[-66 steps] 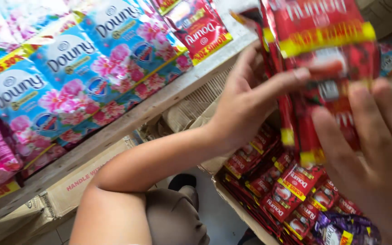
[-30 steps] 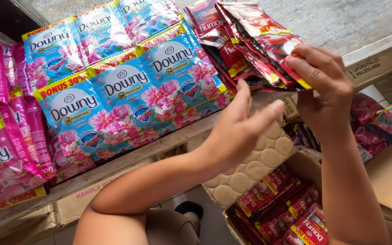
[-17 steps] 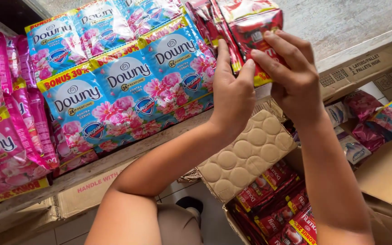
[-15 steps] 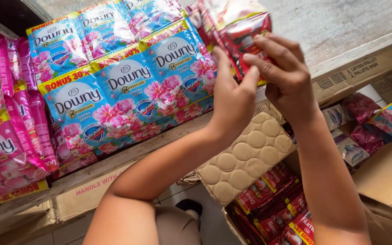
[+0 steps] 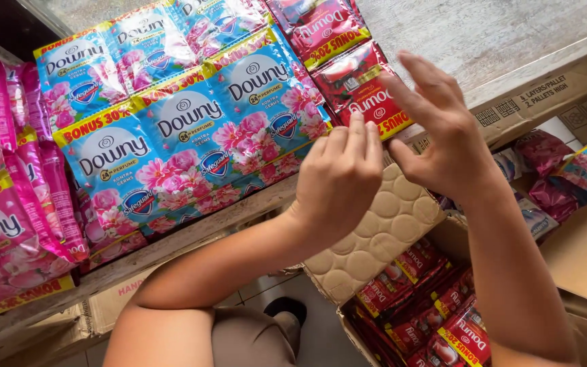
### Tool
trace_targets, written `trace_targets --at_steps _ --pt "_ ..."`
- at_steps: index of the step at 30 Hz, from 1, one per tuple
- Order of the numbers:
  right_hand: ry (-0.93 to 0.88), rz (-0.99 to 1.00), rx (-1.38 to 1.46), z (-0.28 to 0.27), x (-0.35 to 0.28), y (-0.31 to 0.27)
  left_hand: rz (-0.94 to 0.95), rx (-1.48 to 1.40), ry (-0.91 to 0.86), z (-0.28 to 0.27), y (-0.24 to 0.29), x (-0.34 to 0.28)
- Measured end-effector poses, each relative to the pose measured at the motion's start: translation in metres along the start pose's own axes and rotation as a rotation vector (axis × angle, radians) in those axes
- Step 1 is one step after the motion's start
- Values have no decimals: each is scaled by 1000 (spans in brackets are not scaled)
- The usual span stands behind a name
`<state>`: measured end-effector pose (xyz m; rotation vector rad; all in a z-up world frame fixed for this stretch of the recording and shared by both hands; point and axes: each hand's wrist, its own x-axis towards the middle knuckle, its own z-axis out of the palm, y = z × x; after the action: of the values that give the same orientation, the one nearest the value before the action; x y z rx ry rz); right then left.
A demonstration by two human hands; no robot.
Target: Organizing and packing sachets of laundry detergent into boxes in a storage area.
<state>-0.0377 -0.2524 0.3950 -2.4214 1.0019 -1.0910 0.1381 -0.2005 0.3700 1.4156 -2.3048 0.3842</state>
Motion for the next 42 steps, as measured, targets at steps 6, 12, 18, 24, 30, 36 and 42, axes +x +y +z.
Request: trace_targets --at_steps 6,12,18,24,30,36,42 --pt "-6 63 -163 29 -45 19 28 -1 117 -8 -4 4" --pt "-12 14 -294 42 -39 12 -35 153 -56 6 -4 1" --pt "-25 -16 -186 44 -40 20 -57 98 -25 1 -4 3" --pt "88 35 -117 43 -48 28 -62 -47 13 -20 -7 15" --pt "183 90 -101 11 -74 27 -52 -376 43 -17 4 11" --pt "167 311 59 -28 -135 20 96 -535 -70 -8 57 4" --pt "186 643 448 -40 -209 2 26 -1111 -294 37 119 -35"
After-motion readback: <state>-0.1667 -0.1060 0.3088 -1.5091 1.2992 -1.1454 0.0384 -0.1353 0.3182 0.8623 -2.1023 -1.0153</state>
